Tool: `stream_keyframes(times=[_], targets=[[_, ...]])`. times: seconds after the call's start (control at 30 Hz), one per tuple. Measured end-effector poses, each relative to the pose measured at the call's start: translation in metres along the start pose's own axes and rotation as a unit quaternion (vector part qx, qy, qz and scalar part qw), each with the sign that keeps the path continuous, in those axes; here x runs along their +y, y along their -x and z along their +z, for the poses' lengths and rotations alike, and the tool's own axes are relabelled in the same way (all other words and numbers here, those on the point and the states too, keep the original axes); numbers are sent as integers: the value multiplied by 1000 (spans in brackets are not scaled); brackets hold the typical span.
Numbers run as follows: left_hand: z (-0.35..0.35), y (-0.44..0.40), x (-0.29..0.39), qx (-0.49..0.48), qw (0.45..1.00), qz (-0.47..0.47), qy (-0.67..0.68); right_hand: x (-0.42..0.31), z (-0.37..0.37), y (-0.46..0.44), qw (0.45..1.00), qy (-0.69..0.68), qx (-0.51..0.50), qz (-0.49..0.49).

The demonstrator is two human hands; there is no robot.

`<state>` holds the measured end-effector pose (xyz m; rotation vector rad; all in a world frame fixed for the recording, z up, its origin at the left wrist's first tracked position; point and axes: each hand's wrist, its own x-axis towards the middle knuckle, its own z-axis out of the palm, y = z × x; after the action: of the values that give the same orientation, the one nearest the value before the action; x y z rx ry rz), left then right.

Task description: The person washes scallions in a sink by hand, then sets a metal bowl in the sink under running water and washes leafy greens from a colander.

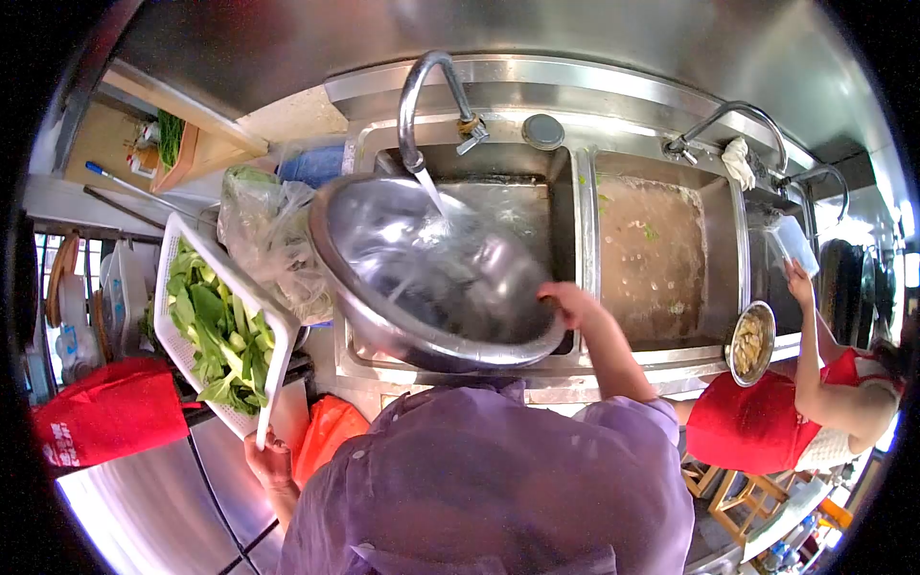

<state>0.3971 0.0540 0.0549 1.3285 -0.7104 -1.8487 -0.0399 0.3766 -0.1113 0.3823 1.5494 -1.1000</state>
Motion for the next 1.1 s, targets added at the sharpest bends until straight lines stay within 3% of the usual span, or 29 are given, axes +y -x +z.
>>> stream_keyframes(times=[0.07,0.2,0.27,0.3,0.37,0.4,0.5,0.53,0.57,0.63,0.67,0.7,0.77,0.8,0.87,0.93,0.97,1.03,1.07,1.1], targets=[[4,0,2,-6,1000,-13,-4,-17,-12,19,992,-88,49,-75],[15,-3,-12,-28,999,-40,-13,-34,-31,13,976,53,155,-141],[20,-5,-20,-38,997,-56,-27,-44,-17,18,943,172,237,-157],[25,-4,-24,-32,997,-70,-12,-42,-18,6,943,176,233,-157],[12,-14,-36,-86,994,-59,-43,-31,-20,-33,863,318,349,-181],[25,-9,-36,-54,995,-85,-20,-25,-16,-41,804,361,391,-264],[14,-23,-52,-119,988,-84,-58,-13,-7,-74,810,323,411,-266],[25,-19,-52,-99,986,-102,-85,-21,9,-57,855,263,384,-228],[33,-15,-52,-81,983,-121,-112,-19,13,-59,855,265,380,-232],[32,-18,-65,-107,981,-134,-88,-8,15,-70,917,198,318,-134],[36,-19,-70,-111,981,-136,-86,-11,11,-77,905,300,291,-81],[39,-20,-74,-117,980,-139,-84,-10,8,-82,904,302,292,-80],[33,-27,-87,-129,977,-157,-70,-16,13,-69,831,475,285,-60],[30,-30,-93,-125,977,-162,-65,-12,20,-61,739,553,344,-171],[29,-37,-101,-105,977,-175,-59,-49,64,-12,735,538,379,-166],[23,-44,-105,-108,977,-172,-68,-69,102,13,729,499,374,-282],[20,-45,-106,-115,976,-167,-76,-71,122,21,709,454,355,-406],[14,-54,-111,-116,968,-215,-64,-74,174,44,695,399,271,-533],[19,-50,-108,-118,968,-206,-83,-70,198,50,694,393,203,-567],[24,-47,-106,-122,968,-197,-102,-65,225,54,725,413,143,-532]])
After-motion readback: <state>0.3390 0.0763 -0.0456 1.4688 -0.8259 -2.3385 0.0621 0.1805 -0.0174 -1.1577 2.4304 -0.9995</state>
